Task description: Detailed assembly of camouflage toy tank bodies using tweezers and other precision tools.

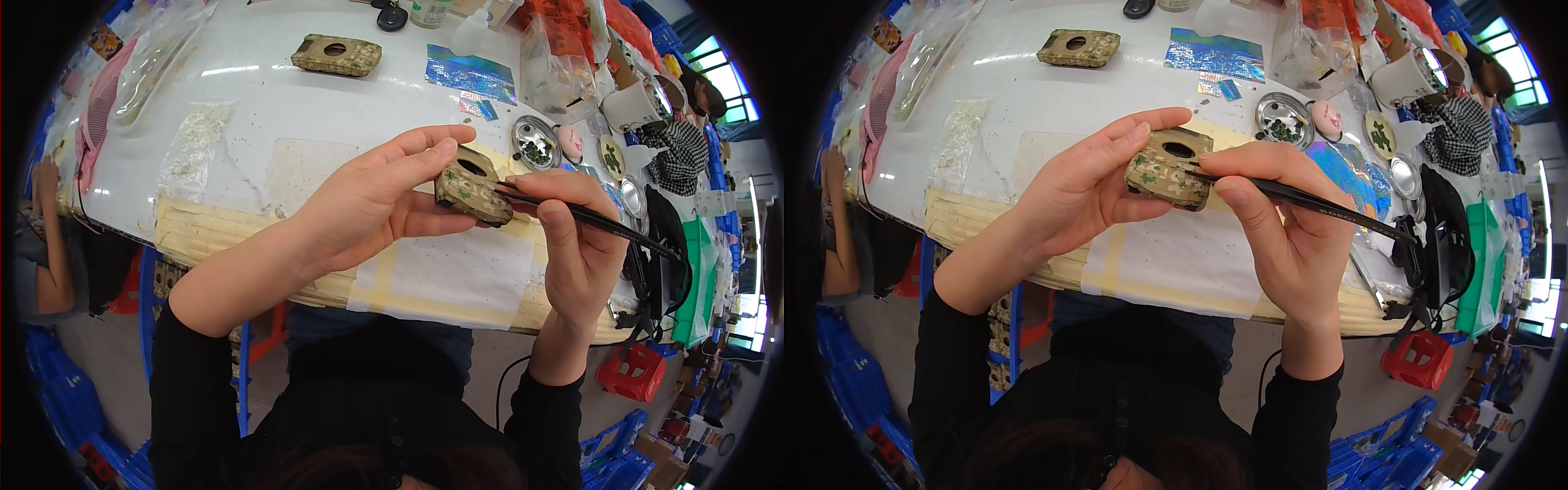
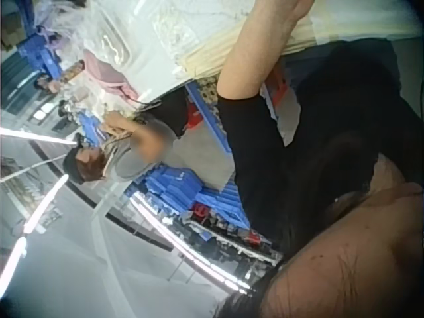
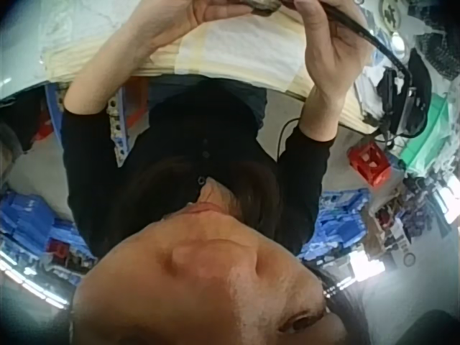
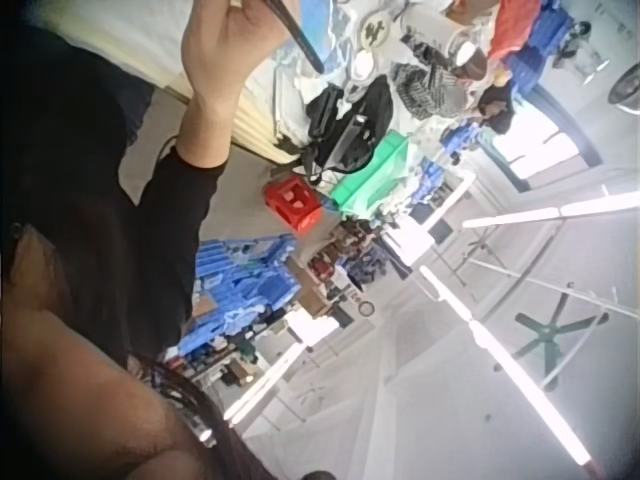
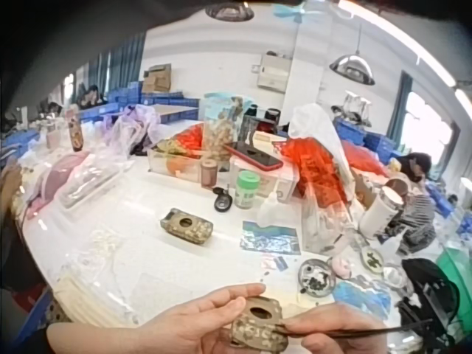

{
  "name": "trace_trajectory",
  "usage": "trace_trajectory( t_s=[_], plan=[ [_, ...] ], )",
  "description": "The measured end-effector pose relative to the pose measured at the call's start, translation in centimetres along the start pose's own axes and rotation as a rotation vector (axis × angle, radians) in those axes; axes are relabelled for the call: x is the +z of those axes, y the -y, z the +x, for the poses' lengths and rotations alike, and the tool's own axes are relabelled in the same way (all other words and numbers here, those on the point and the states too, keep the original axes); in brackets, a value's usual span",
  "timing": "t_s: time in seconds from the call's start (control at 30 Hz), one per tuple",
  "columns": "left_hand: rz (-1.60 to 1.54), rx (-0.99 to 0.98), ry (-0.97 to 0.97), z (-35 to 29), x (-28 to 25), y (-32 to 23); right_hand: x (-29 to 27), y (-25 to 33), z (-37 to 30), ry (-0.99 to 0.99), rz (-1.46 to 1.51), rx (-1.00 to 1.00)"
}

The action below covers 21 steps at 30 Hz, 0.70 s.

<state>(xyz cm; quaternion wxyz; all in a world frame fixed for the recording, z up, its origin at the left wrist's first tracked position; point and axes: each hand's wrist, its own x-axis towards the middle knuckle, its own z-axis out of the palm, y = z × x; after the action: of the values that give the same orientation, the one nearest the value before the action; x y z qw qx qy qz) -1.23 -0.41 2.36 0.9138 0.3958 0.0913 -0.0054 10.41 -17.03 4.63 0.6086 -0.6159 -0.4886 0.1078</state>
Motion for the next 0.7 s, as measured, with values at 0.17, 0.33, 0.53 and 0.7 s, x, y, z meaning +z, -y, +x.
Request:
trace_trajectory(
  t_s=[0.17,0.33,0.53,0.7],
  plan=[
    [-0.005,0.005,-0.001,0.0,0.1,0.0,0.0,0.0,-0.1,-0.041,0.099,-0.010],
    [-0.028,0.014,-0.007,0.0,0.2,-0.3,-0.7,0.3,-0.7,-0.179,0.067,-0.085],
    [-0.065,0.172,-0.089,0.5,-1.0,0.3,-1.7,0.1,-1.2,-0.323,-0.201,-0.082],
    [-0.109,0.271,-0.081,0.7,-1.8,-0.3,-2.4,-1.0,-2.0,-0.368,-0.235,-0.186]
  ],
)
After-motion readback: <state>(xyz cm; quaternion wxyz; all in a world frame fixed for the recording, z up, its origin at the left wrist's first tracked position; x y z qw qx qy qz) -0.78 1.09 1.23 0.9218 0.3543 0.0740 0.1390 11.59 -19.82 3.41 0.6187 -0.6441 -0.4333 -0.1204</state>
